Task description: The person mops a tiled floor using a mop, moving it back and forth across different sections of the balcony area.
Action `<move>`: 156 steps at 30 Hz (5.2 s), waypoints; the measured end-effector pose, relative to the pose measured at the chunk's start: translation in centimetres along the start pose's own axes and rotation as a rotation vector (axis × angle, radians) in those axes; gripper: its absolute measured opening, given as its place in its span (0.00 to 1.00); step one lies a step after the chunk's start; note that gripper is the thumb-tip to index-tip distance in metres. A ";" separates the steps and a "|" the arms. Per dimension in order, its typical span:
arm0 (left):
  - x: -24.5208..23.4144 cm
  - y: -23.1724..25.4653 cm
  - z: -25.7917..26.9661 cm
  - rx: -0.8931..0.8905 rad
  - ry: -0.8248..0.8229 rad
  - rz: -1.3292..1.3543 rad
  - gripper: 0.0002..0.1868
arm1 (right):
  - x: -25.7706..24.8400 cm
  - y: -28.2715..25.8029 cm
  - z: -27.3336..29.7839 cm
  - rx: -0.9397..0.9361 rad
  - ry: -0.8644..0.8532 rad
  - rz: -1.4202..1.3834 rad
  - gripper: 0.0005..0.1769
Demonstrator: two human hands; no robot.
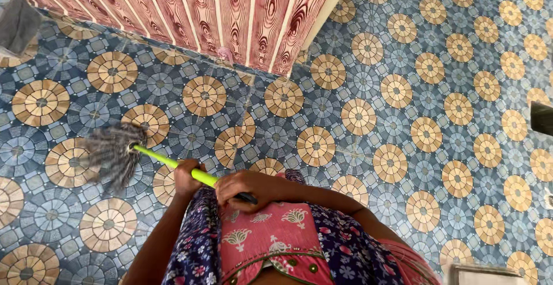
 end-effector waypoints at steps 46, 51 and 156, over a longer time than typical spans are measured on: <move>11.3 3.4 5.3 -0.465 0.038 -0.160 0.06 | -5.3 4.7 13.1 -0.087 -0.230 -0.080 0.06; 6.4 5.4 13.3 -0.817 0.073 -0.180 0.09 | -1.9 5.4 8.9 -0.148 -0.409 -0.245 0.08; -79.5 -30.5 11.1 -0.389 0.761 -0.158 0.20 | 55.0 36.7 -80.9 -0.142 -0.295 0.475 0.13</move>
Point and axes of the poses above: each hand's wrist, its own z-axis away from the middle knuckle, its own x-axis out of the palm, y = z × x, the point moved 5 cm from there along -z, towards the middle knuckle, and after that the axes turned 6 degrees about -x, right-handed, at the moved point
